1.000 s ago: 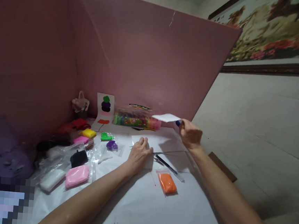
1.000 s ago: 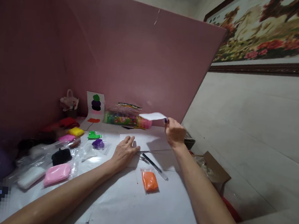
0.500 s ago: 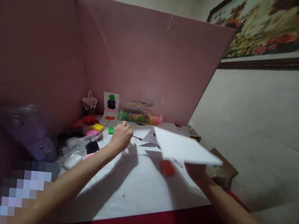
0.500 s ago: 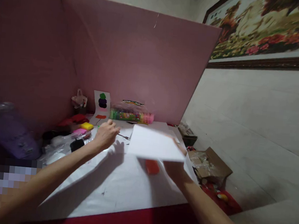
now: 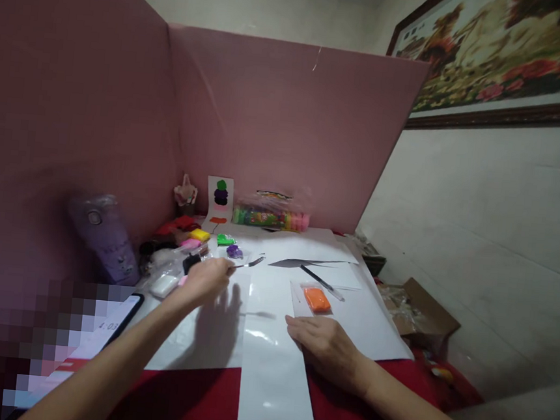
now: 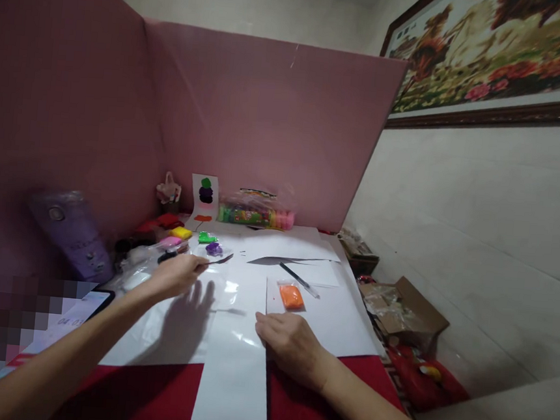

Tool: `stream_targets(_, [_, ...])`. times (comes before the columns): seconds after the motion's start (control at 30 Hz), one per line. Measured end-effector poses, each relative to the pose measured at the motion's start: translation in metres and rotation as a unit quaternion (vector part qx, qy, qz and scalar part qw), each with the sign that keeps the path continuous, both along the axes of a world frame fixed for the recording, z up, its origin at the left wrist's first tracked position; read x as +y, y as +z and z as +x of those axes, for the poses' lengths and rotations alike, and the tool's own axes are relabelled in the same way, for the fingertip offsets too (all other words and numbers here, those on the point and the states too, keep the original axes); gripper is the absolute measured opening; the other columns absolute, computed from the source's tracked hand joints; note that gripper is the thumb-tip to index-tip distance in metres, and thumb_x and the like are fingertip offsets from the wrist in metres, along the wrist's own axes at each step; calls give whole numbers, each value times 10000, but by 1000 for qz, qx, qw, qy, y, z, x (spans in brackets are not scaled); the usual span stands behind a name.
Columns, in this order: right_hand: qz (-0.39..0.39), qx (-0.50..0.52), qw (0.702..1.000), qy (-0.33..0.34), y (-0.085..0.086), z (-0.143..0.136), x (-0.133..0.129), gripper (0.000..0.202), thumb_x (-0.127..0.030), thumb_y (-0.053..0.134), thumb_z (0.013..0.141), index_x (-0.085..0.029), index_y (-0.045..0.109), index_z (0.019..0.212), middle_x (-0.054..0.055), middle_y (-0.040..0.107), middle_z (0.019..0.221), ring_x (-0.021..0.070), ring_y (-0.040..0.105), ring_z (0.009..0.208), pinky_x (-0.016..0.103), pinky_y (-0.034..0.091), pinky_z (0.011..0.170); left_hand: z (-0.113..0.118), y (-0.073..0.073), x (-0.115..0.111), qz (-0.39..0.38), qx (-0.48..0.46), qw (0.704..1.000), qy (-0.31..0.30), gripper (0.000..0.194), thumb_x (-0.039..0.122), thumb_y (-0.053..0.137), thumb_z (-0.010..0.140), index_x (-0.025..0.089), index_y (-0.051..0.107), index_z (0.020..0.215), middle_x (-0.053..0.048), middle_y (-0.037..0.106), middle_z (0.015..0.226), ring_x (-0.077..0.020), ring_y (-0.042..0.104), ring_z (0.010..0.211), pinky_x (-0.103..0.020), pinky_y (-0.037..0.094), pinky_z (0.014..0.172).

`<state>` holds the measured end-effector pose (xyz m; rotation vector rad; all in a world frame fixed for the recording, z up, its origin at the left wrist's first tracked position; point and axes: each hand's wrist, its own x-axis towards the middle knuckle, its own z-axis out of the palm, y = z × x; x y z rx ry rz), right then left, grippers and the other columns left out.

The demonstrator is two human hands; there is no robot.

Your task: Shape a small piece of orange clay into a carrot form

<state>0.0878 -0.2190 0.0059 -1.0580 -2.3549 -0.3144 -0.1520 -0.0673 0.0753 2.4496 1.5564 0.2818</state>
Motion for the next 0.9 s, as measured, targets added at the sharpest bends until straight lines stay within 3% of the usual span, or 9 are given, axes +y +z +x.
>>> stream_targets(0.13, [-22, 30, 999, -20, 0, 1, -2, 205, -179, 406, 933, -166, 606, 975, 105, 715, 895, 178, 675, 788, 283, 516, 692, 20, -29, -9, -76, -80, 993, -30, 226, 291, 447, 847, 185, 641, 802, -45, 668, 767, -166, 605, 692, -244, 407, 625])
stream_targets(0.23, [-50, 44, 997, -42, 3, 0, 0, 179, -210, 446, 918, -165, 606, 984, 95, 700, 847, 182, 657, 772, 288, 498, 709, 31, -40, -8, -111, -139, 984, -19, 223, 288, 451, 854, 162, 631, 814, -35, 656, 709, -144, 596, 593, -231, 411, 575])
stream_targets(0.47, [-94, 63, 988, -101, 2, -4, 4, 186, -223, 546, 850, -146, 599, 1011, 98, 675, 826, 215, 625, 751, 316, 495, 670, 47, -42, -7, -151, -238, 959, 40, 194, 227, 547, 802, 128, 620, 953, -17, 629, 623, -122, 559, 490, -214, 398, 517])
stream_targets(0.6, [-62, 160, 982, -77, -4, -3, 0, 285, -236, 520, 867, -151, 525, 1139, 120, 681, 962, 224, 652, 836, 334, 508, 750, 45, -42, -4, -157, -270, 948, 64, 103, 157, 559, 761, 128, 629, 832, -2, 587, 568, -110, 530, 470, -203, 370, 488])
stream_targets(0.7, [-87, 196, 973, -87, -4, -4, -3, 276, -235, 518, 866, -168, 516, 1134, 112, 674, 1008, 213, 659, 851, 309, 509, 737, 43, -42, -2, -183, -287, 937, 77, 106, 161, 526, 776, 127, 626, 788, 8, 559, 530, -107, 515, 439, -200, 357, 455])
stream_targets(0.8, [-101, 173, 976, -85, -1, -6, 0, 239, -217, 491, 873, -174, 532, 1105, 87, 683, 929, 190, 654, 797, 279, 490, 694, 44, -46, -2, -209, -303, 925, 93, 154, 207, 559, 772, 122, 638, 872, 18, 558, 525, -111, 526, 440, -201, 368, 446])
stream_targets(0.9, [-83, 72, 990, -86, 0, -8, 5, 162, -206, 476, 873, -170, 584, 988, 79, 677, 841, 189, 629, 776, 277, 455, 684, 46, -51, -2, -208, -317, 918, 117, 356, 212, 655, 693, 117, 612, 1034, 23, 584, 569, -113, 538, 465, -203, 387, 461])
